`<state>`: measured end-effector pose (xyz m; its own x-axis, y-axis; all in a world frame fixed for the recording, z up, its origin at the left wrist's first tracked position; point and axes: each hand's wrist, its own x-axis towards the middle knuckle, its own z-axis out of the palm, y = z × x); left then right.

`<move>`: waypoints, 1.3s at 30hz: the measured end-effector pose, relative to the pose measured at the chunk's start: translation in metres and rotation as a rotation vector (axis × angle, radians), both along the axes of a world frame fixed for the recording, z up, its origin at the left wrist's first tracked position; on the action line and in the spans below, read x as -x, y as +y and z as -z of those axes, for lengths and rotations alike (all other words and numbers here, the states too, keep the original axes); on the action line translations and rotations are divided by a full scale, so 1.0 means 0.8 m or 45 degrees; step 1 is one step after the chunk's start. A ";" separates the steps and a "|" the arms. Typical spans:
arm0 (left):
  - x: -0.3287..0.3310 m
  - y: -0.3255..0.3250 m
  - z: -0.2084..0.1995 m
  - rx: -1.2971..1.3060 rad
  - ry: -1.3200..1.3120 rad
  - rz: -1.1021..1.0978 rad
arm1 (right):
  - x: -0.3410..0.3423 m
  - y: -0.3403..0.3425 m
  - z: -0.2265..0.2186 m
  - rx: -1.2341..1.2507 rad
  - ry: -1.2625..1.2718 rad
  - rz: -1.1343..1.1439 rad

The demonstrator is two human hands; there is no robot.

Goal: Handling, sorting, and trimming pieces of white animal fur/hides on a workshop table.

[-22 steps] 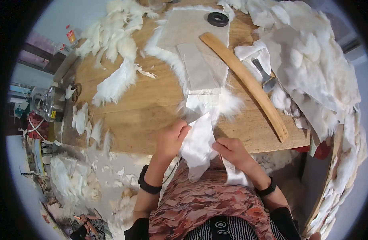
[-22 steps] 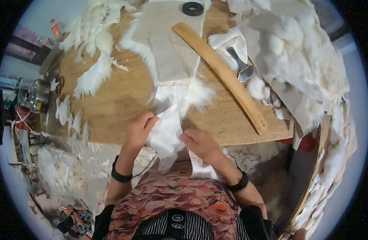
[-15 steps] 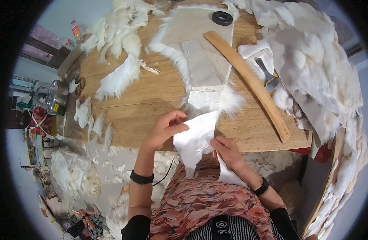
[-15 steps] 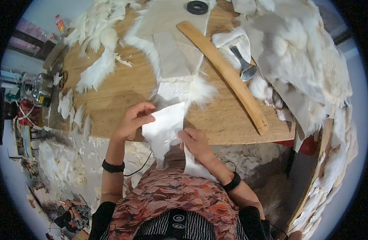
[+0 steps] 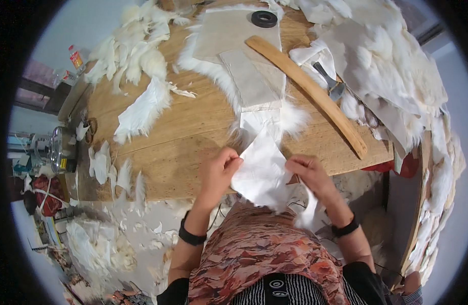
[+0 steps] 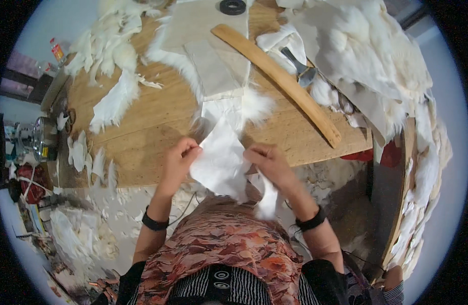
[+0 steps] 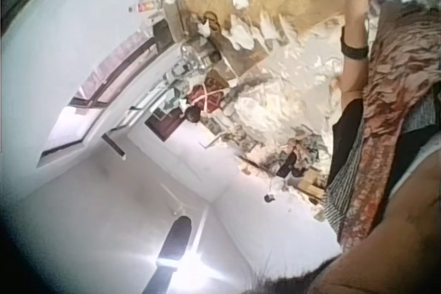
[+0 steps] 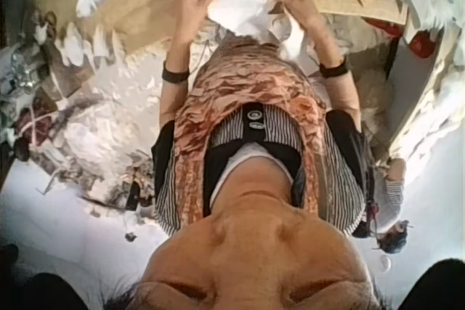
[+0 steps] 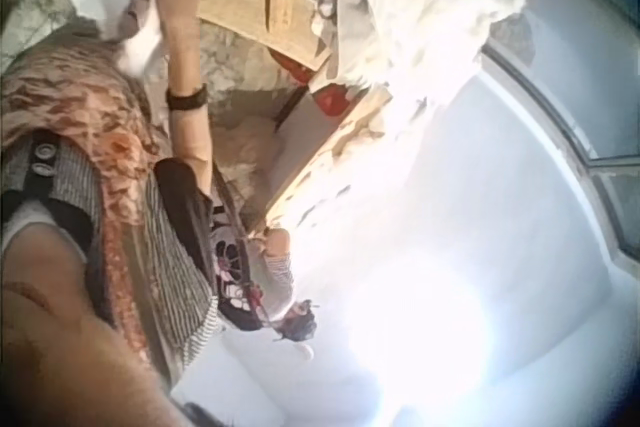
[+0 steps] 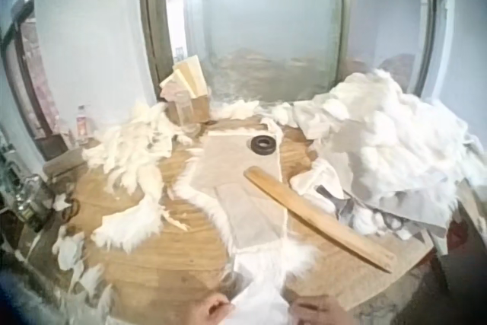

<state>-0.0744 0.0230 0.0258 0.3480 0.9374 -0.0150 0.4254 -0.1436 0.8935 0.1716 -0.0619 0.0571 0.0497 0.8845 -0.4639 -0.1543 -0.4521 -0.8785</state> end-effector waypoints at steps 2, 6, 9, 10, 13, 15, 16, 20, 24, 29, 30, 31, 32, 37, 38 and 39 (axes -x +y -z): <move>-0.002 -0.025 0.006 -0.004 -0.040 -0.054 | -0.011 0.022 -0.015 -0.167 -0.451 -0.239; -0.003 -0.038 0.010 -0.113 0.034 -0.122 | -0.018 0.057 -0.031 -0.207 -0.748 -0.503; -0.006 -0.042 0.014 -0.229 0.143 -0.135 | -0.024 0.077 -0.024 -0.256 -0.828 -0.606; -0.007 -0.043 0.016 -0.333 0.179 -0.132 | -0.028 0.084 -0.020 -0.285 -0.886 -0.661; -0.013 -0.048 0.017 -0.326 0.307 -0.194 | -0.035 0.104 -0.017 -0.323 -0.997 -0.770; -0.018 -0.049 0.010 -0.426 0.467 -0.161 | -0.033 0.108 -0.020 -0.328 -1.047 -0.825; -0.019 -0.048 0.004 -0.526 0.630 -0.130 | -0.030 0.110 -0.027 -0.296 -1.084 -0.844; -0.025 -0.032 -0.005 -0.956 0.613 0.112 | -0.030 0.119 -0.031 -0.215 -1.115 -0.893; -0.045 -0.025 0.003 -0.826 0.640 0.390 | -0.045 0.127 -0.031 -0.134 -1.082 -0.939; -0.036 -0.019 0.010 -0.771 0.485 0.396 | -0.095 0.169 -0.097 -0.234 -1.112 -0.561; -0.032 -0.020 0.012 -0.762 0.516 0.411 | -0.096 0.181 -0.102 -0.245 -1.114 -0.564; -0.033 -0.016 0.013 -0.765 0.540 0.431 | -0.097 0.195 -0.109 -0.289 -0.938 -0.528; -0.033 -0.016 0.012 -0.783 0.537 0.425 | -0.094 0.208 -0.115 -0.334 -0.761 -0.496; -0.040 -0.021 0.000 -0.778 0.513 0.448 | -0.051 0.277 -0.021 -0.611 -1.320 -0.249; -0.039 -0.020 0.000 -0.784 0.513 0.445 | -0.043 0.285 -0.013 -0.616 -1.322 -0.248; -0.040 -0.020 0.000 -0.778 0.494 0.453 | -0.040 0.289 -0.005 -0.457 -1.193 -0.379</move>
